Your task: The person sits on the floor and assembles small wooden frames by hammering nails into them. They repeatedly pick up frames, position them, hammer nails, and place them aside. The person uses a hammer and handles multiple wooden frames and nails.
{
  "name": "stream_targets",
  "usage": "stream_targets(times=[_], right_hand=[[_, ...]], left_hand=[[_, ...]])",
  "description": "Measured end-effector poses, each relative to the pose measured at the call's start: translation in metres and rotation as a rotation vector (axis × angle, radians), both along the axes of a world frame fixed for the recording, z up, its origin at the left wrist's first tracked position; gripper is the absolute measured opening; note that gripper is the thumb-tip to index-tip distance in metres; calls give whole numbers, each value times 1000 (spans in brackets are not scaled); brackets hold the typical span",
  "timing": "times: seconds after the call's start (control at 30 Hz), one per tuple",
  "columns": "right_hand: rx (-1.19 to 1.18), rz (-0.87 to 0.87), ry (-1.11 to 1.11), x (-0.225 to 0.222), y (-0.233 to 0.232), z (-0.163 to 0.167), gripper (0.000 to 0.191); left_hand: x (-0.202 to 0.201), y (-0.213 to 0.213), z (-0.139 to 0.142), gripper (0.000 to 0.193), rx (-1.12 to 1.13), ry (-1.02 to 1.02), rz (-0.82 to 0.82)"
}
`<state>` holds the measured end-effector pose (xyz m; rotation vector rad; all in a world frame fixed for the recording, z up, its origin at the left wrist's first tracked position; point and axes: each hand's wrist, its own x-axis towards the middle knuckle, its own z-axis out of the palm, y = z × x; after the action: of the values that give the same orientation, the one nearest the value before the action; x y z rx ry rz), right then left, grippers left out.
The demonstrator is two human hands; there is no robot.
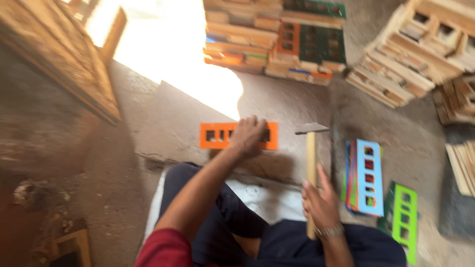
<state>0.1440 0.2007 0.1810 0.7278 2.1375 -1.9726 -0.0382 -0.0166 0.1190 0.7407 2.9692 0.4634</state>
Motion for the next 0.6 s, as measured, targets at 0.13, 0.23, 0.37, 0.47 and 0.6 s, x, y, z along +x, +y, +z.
stream_targets(times=[0.13,0.23,0.37,0.47,0.6], right_hand=[[-285,-113,-141,-5,17,-61,73],[-512,-146,-147,-2,25,-89,65],[-583,-173,-169,-6,27,-97,61],[-598,-171,-170,-8,24,-91,60],[-574,-180,-178,-11,18,-81,59]], left_hand=[[-20,13,-48,94,-159,-137,-13],[-20,18,-62,102,-206,-154,-39],[-15,17,-37,114,-276,-163,-94],[-11,-3,-1,122,-355,-324,-69],[-5,-34,24,79,-293,-470,40]])
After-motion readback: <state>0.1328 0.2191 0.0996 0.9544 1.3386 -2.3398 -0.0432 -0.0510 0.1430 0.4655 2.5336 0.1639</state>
